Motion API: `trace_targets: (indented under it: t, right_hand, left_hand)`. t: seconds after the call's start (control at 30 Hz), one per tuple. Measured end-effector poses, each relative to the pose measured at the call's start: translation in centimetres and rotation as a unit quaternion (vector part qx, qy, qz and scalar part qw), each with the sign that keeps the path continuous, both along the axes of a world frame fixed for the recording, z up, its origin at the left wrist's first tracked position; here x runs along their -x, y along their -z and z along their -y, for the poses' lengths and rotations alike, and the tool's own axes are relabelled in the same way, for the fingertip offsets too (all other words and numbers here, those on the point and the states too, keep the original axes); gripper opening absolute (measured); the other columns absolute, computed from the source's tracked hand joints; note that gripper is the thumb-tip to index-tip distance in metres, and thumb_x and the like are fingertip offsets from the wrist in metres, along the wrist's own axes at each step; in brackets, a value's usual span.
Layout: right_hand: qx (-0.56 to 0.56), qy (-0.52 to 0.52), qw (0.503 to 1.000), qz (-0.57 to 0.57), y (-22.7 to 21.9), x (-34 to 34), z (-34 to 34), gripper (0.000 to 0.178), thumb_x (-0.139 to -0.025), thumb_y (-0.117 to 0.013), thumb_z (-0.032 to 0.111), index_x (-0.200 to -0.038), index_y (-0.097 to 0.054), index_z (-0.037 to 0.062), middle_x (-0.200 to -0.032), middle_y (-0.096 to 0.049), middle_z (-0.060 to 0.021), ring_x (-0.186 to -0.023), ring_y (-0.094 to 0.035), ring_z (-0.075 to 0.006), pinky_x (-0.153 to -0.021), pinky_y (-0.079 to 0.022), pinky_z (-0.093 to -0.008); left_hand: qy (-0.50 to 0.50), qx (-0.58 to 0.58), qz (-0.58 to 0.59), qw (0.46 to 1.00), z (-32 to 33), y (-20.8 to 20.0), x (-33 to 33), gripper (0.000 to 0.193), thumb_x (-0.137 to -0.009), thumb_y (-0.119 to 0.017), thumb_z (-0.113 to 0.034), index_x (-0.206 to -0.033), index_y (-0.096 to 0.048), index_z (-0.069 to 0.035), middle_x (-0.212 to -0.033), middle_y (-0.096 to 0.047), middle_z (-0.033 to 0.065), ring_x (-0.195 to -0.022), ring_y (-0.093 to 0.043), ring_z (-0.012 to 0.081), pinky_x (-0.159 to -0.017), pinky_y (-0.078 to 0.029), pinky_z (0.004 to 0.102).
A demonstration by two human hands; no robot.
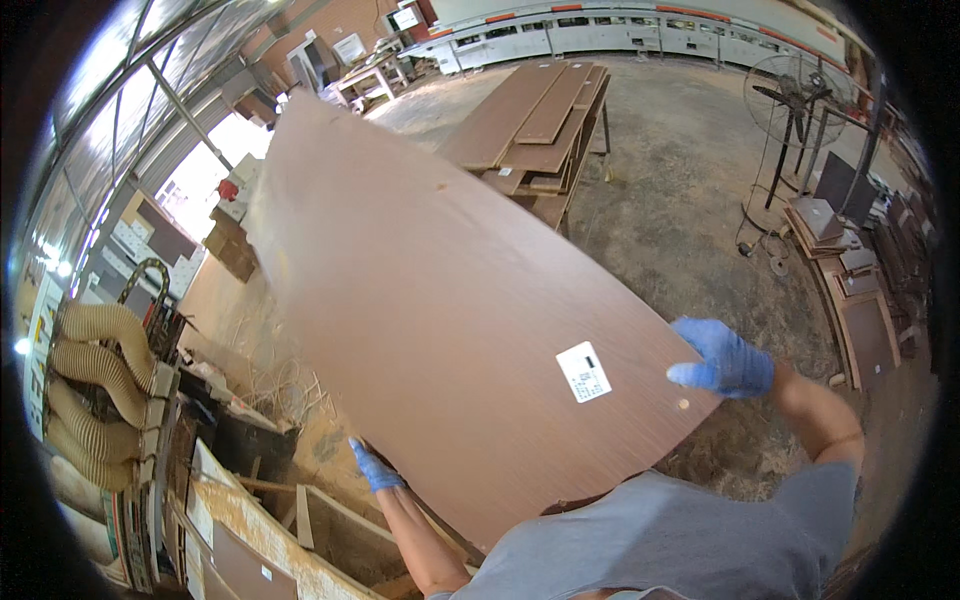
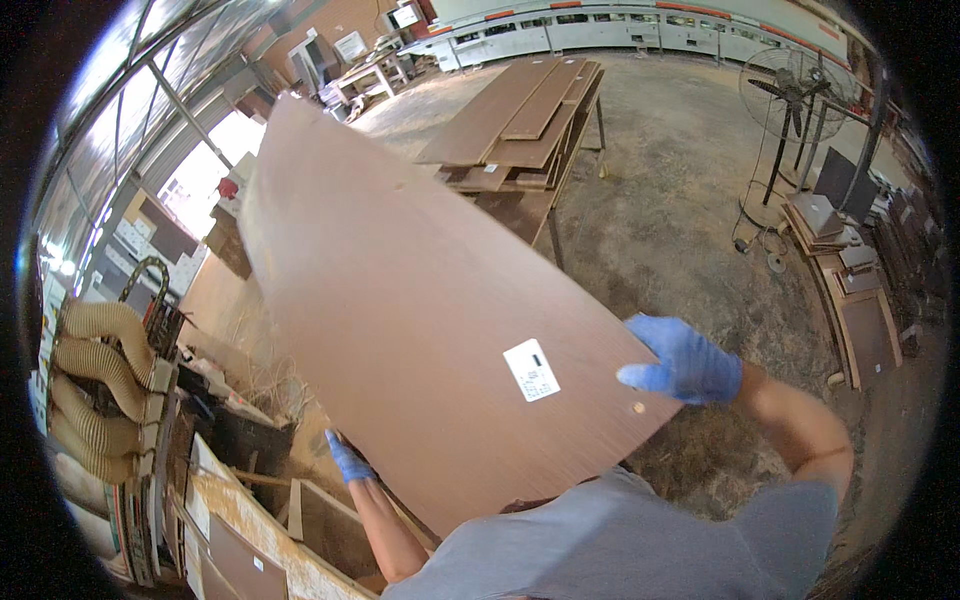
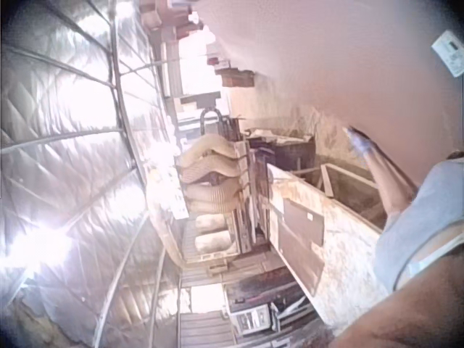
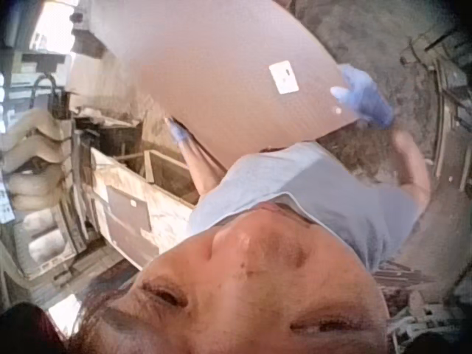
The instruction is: The person wipes a large brown panel with a white cloth, then picks up and stacks multiple brown wood panels and thin strips on a workbench and a cart. The person moves around the workshop to organize the materials.
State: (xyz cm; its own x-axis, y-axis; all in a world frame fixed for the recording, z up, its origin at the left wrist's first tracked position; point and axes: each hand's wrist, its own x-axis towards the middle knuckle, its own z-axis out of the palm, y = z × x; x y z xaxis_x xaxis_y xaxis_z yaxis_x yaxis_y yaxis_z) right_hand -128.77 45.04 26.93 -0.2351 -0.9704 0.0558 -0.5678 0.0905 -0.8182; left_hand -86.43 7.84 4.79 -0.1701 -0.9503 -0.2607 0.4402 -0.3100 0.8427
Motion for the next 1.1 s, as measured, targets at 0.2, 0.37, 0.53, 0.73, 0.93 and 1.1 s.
trace_targets:
  t: [0.2, 0.37, 0.53, 0.73, 0.93, 1.1]
  right_hand:
    - [0.047, 0.143, 0.984, 0.097, 8.9, 7.7, 1.3, 0.043, -0.083, -0.062, 0.031, -0.107, -0.056, -0.0042, -0.089, -0.06, -0.0122, -0.084, -0.057, -0.0191, -0.075, -0.047, -0.0348]
    - [0.048, 0.333, 0.843, 0.42, 26.7, 15.5, 11.1, 0.038, -0.087, -0.064, 0.029, -0.111, -0.058, 0.001, -0.1, -0.06, -0.0044, -0.087, -0.055, -0.0132, -0.075, -0.048, -0.0302]
    - [0.085, 0.38, 0.79, 0.473, 27.6, 21.4, 20.2, 0.041, -0.089, -0.06, 0.034, -0.114, -0.056, 0.002, -0.104, -0.059, -0.0051, -0.087, -0.055, -0.014, -0.077, -0.048, -0.0316]
    - [0.077, 0.368, 0.805, 0.46, 27.2, 30.0, 31.4, 0.042, -0.088, -0.061, 0.033, -0.112, -0.057, -0.0014, -0.103, -0.061, -0.0073, -0.091, -0.057, -0.0168, -0.082, -0.046, -0.0329]
    - [0.079, 0.433, 0.796, 0.416, 26.8, 37.8, 44.6, 0.045, -0.087, -0.061, 0.035, -0.112, -0.058, -0.0025, -0.105, -0.061, -0.0107, -0.092, -0.057, -0.0194, -0.084, -0.045, -0.0354]
    - [0.137, 0.216, 0.802, 0.54, 29.5, 44.0, 48.6, 0.046, -0.09, -0.049, 0.038, -0.125, -0.041, 0.008, -0.122, -0.045, -0.013, -0.112, -0.045, -0.0263, -0.094, -0.04, -0.0446]
  left_hand:
    - [0.156, 0.069, 0.031, 0.985, 17.6, 1.8, 17.5, 0.076, -0.09, -0.036, -0.06, -0.14, -0.031, -0.003, -0.145, -0.032, 0.0096, -0.13, -0.035, 0.0258, -0.108, -0.027, 0.0384]
    - [0.249, 0.232, 0.578, 0.742, 24.9, 2.6, 31.7, 0.077, -0.086, -0.042, -0.061, -0.126, -0.047, 0.005, -0.127, -0.05, 0.0247, -0.119, -0.048, 0.0331, -0.102, -0.034, 0.0406]
    - [0.201, 0.262, 0.661, 0.674, 26.2, 0.9, 38.4, 0.068, -0.082, -0.051, -0.06, -0.114, -0.057, 0.0, -0.117, -0.058, 0.0227, -0.109, -0.055, 0.0372, -0.091, -0.042, 0.0442]
    - [0.074, 0.279, 0.487, 0.824, 25.5, 4.4, 36.9, 0.047, -0.083, -0.064, -0.037, -0.116, -0.055, -0.003, -0.114, -0.06, 0.017, -0.104, -0.058, 0.0283, -0.09, -0.044, 0.0357]
    - [0.112, 0.105, 0.508, 0.848, 17.6, 12.8, 27.2, 0.053, -0.083, -0.065, -0.034, -0.121, -0.052, 0.0, -0.12, -0.058, 0.0191, -0.111, -0.055, 0.0273, -0.094, -0.042, 0.0347]
    - [0.098, -0.053, 0.612, 0.783, 5.9, 17.7, 13.5, 0.057, -0.084, -0.057, -0.046, -0.122, -0.054, -0.003, -0.123, -0.055, 0.0183, -0.115, -0.052, 0.0311, -0.098, -0.04, 0.0379]
